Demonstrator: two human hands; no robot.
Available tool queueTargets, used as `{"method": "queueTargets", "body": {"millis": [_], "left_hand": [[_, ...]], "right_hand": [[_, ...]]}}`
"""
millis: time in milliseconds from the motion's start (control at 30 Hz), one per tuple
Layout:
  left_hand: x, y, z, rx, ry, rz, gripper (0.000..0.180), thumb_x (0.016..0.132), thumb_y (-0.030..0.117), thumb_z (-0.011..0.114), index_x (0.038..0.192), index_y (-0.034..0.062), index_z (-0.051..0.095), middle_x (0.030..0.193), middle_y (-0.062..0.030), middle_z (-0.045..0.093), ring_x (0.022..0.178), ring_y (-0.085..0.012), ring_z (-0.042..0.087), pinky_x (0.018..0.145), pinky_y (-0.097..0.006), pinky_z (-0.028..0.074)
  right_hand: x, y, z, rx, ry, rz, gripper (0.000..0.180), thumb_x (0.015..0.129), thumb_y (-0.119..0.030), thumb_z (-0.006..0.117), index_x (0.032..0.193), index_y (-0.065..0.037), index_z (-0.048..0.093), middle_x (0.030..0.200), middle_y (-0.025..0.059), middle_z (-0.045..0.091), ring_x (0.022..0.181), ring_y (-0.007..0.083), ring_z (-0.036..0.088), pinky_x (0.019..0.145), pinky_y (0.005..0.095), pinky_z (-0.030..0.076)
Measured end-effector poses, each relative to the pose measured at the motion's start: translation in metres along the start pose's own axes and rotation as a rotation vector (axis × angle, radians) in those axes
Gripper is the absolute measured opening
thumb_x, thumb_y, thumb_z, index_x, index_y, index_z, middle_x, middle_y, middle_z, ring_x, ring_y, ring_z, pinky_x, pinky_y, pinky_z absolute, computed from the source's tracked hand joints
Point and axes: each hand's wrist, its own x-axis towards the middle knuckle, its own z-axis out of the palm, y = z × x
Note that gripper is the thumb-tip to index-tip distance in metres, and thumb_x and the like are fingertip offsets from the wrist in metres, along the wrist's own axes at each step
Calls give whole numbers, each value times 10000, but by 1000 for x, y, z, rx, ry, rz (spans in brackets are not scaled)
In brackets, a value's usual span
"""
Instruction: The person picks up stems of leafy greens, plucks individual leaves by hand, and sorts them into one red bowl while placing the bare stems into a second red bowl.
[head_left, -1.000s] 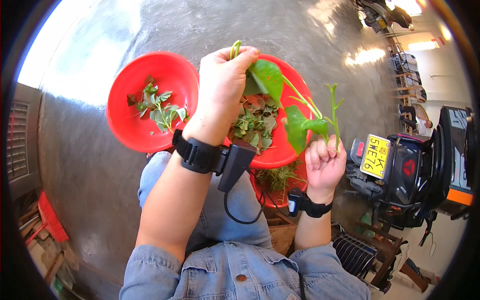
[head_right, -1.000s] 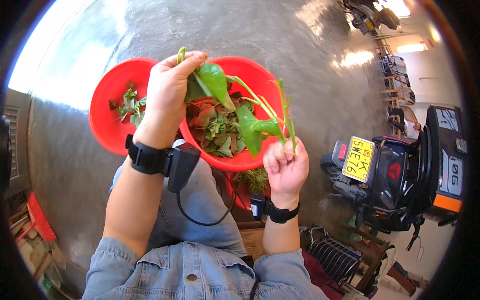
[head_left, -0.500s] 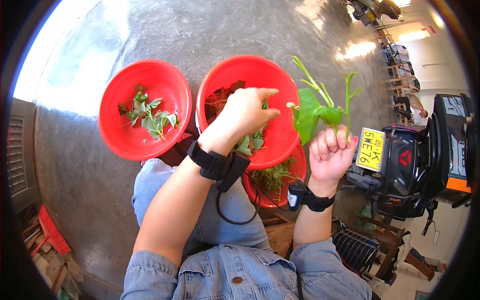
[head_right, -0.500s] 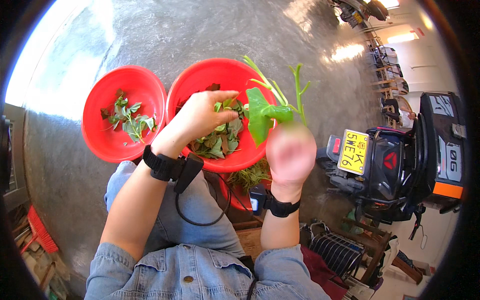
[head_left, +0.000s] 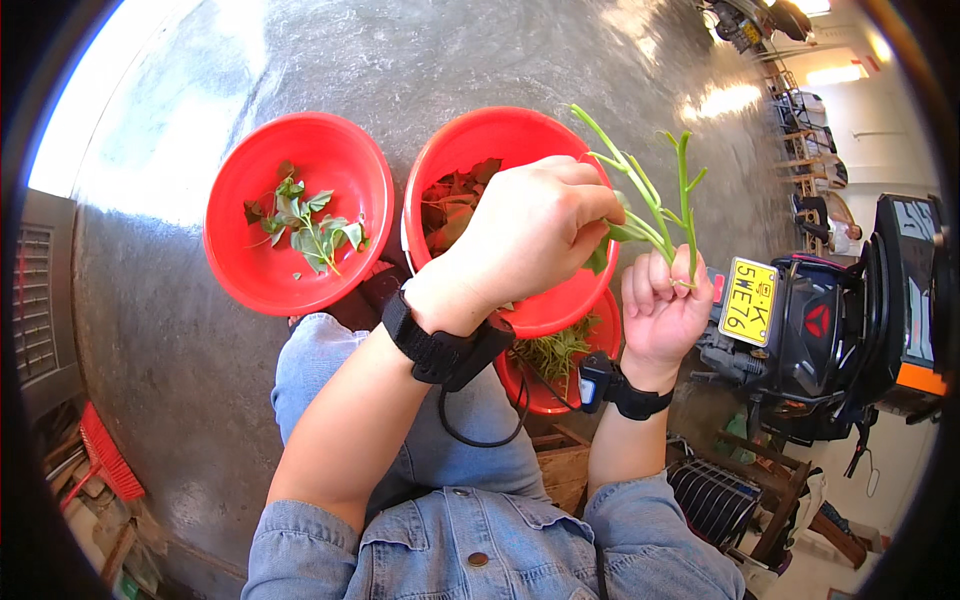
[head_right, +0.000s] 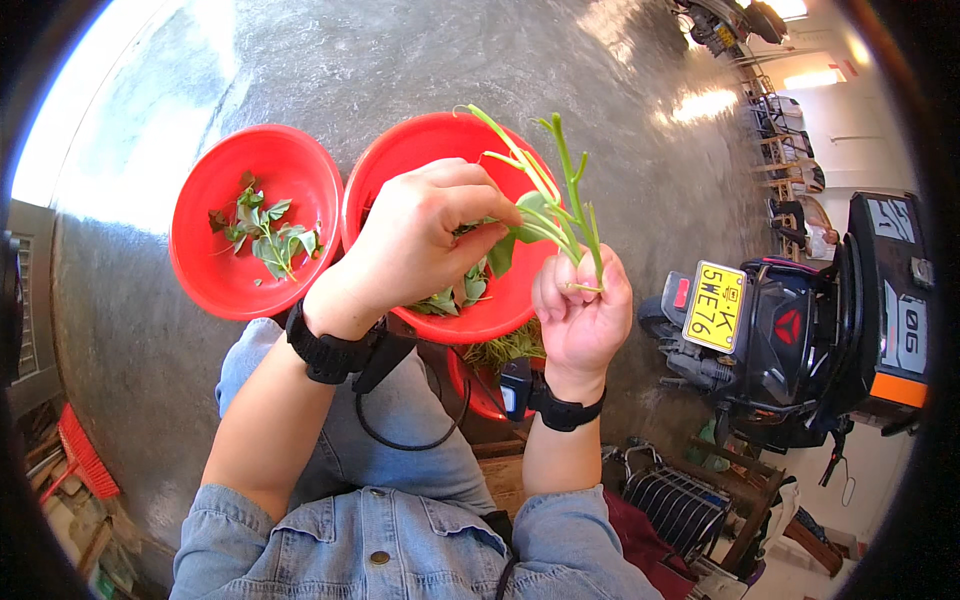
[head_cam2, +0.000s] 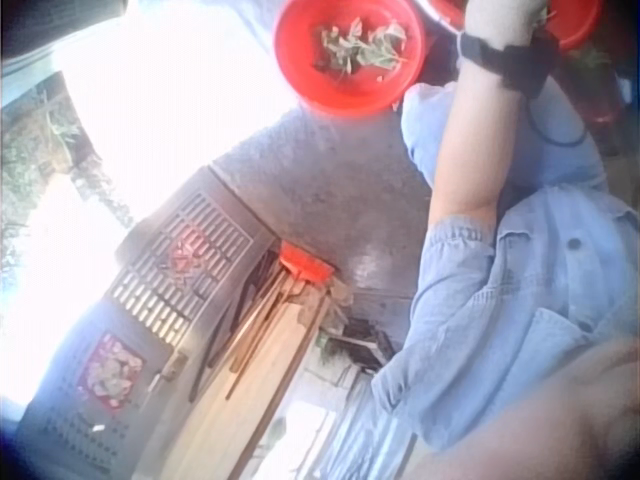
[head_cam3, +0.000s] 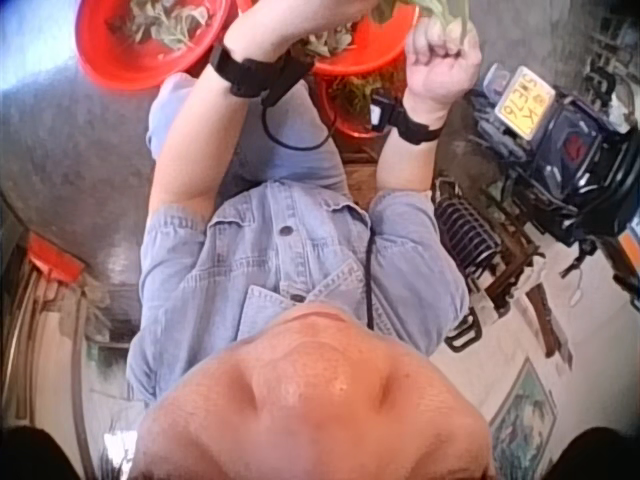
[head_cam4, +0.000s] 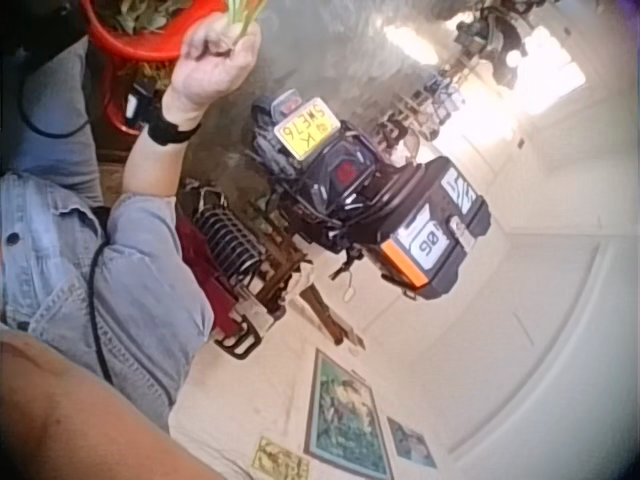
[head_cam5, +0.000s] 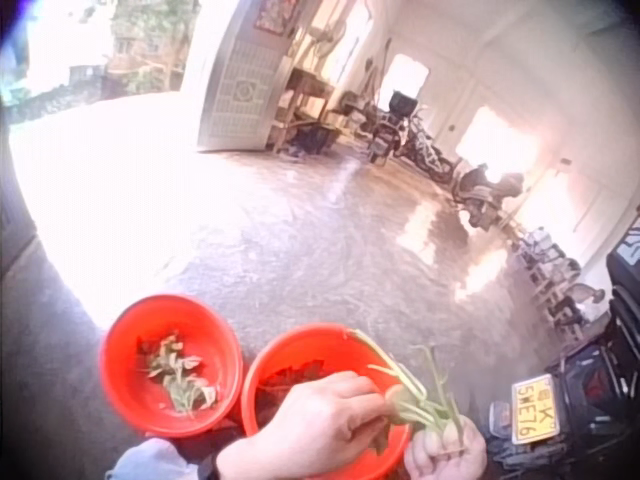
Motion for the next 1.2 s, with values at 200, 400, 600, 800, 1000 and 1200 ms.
{"method": "queueTargets", "body": {"millis": [200, 400, 600, 800, 1000, 1200], "left_hand": [[-2, 2, 2, 57, -14, 0, 132, 686, 102, 694, 809, 61, 667, 790, -48, 588, 660, -225, 597, 571, -321, 483], [-2, 5, -2, 290, 10, 133, 100, 705, 118, 663, 779, 72, 614, 711, -38, 477, 578, -196, 551, 514, -329, 461], [-5, 3, 0, 272, -152, 116, 103, 710, 81, 636, 788, 34, 589, 704, -68, 465, 571, -226, 547, 498, -337, 462], [-4, 12, 12, -241, 183, -165, 82, 756, 62, 636, 760, -18, 650, 644, -95, 543, 566, -210, 542, 499, -298, 417], [-10, 11, 24, -507, 278, -660, 138, 824, 88, 613, 821, -44, 652, 689, -35, 606, 605, -90, 545, 524, -239, 421], [-2, -7, 1, -16, 380, -387, 141, 823, 113, 632, 837, -22, 669, 709, -83, 621, 605, -124, 579, 563, -236, 448]], "right_hand": [[-2, 6, 7, -41, 25, 33, 322, 908, -330, 413, 666, -129, 344, 558, -18, 309, 427, 99, 294, 398, 247, 272], [-2, 9, 13, -138, 66, 62, 329, 912, -329, 402, 664, -121, 344, 561, -17, 311, 434, 99, 312, 401, 246, 276], [-3, 10, 15, -135, 92, 65, 322, 915, -330, 395, 679, -116, 348, 583, -14, 324, 438, 101, 311, 401, 242, 278], [-11, 18, 23, 12, 133, 155, 302, 909, -337, 406, 696, -129, 360, 603, -15, 331, 455, 96, 312, 400, 225, 273], [-15, 28, 33, -70, 152, 106, 292, 915, -325, 417, 705, -128, 369, 608, -18, 339, 474, 90, 311, 412, 222, 290], [-11, 23, 21, 105, 91, 89, 305, 926, -313, 409, 686, -138, 340, 592, -23, 329, 453, 100, 297, 416, 244, 288]]}}
